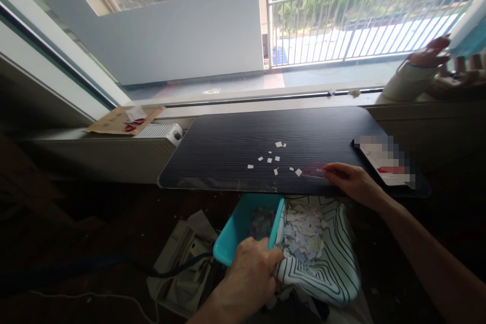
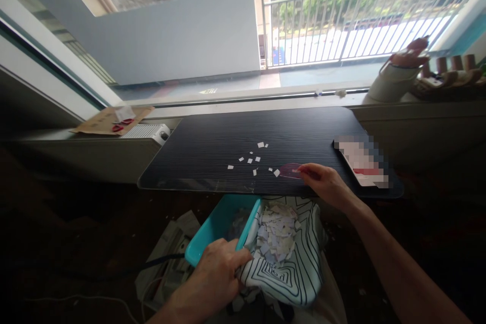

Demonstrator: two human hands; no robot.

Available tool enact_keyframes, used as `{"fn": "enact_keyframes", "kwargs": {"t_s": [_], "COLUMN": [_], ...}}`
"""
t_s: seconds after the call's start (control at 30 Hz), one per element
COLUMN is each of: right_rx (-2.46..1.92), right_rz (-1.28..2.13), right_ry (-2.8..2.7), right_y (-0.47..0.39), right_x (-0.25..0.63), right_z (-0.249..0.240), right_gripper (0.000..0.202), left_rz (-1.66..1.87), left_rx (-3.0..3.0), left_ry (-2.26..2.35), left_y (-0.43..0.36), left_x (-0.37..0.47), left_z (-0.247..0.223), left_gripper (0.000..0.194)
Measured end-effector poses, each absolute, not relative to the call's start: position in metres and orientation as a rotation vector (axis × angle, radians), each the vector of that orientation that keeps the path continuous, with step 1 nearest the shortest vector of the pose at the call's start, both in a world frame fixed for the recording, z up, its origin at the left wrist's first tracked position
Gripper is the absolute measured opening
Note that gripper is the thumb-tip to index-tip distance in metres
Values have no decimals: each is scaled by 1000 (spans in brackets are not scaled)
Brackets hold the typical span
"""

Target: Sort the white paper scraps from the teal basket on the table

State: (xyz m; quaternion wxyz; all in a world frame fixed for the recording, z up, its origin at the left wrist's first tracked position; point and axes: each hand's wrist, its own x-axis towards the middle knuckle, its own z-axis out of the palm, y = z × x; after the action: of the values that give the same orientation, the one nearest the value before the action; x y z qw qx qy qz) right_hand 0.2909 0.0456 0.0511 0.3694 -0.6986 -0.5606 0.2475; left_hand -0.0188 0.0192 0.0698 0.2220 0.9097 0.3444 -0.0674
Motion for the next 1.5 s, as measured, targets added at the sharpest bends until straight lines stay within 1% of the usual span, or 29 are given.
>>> {"fn": "enact_keyframes", "kwargs": {"t_s": [0.1, 0.27, 0.4, 0.5, 0.6, 0.73, 0.8, 0.97, 1.07, 1.13, 1.37, 1.5], "right_rx": [-1812, -1806, -1900, -1854, -1707, -1537, -1504, -1597, -1574, -1504, -1289, -1328], "right_rz": [455, 121, 25, 10, 38, 190, 231, 159, 146, 146, 162, 101], "right_ry": [-1467, -1559, -1637, -1810, -2003, -2110, -2132, -2089, -2154, -2230, -2400, -2346], "right_y": [70, 139, 182, 184, 157, 112, 105, 150, 177, 175, 119, 141], "right_x": [291, 292, 280, 263, 252, 247, 245, 231, 220, 216, 231, 217], "right_z": [52, 56, 52, 47, 45, 49, 53, 60, 57, 54, 58, 62], "right_gripper": [33, 30, 30, 27, 27, 26, 25, 28, 29, 29, 28, 26], "left_rz": [-167, -192, -248, -256, -209, -156, -142, -134, -179, -190, -144, -102], "left_rx": [2507, 2497, 2468, 2443, 2407, 2389, 2387, 2400, 2406, 2390, 2394, 2425], "left_ry": [967, 973, 1000, 1002, 986, 998, 992, 994, 1006, 1013, 1040, 989], "left_y": [20, 20, 21, 23, 26, 30, 31, 29, 27, 25, 25, 26], "left_x": [-20, -22, -27, -30, -33, -36, -37, -37, -40, -43, -49, -46], "left_z": [69, 67, 65, 66, 67, 65, 64, 62, 63, 63, 56, 51], "left_gripper": [3, 4, 6, 8, 7, 8, 9, 6, 10, 11, 6, 7]}}
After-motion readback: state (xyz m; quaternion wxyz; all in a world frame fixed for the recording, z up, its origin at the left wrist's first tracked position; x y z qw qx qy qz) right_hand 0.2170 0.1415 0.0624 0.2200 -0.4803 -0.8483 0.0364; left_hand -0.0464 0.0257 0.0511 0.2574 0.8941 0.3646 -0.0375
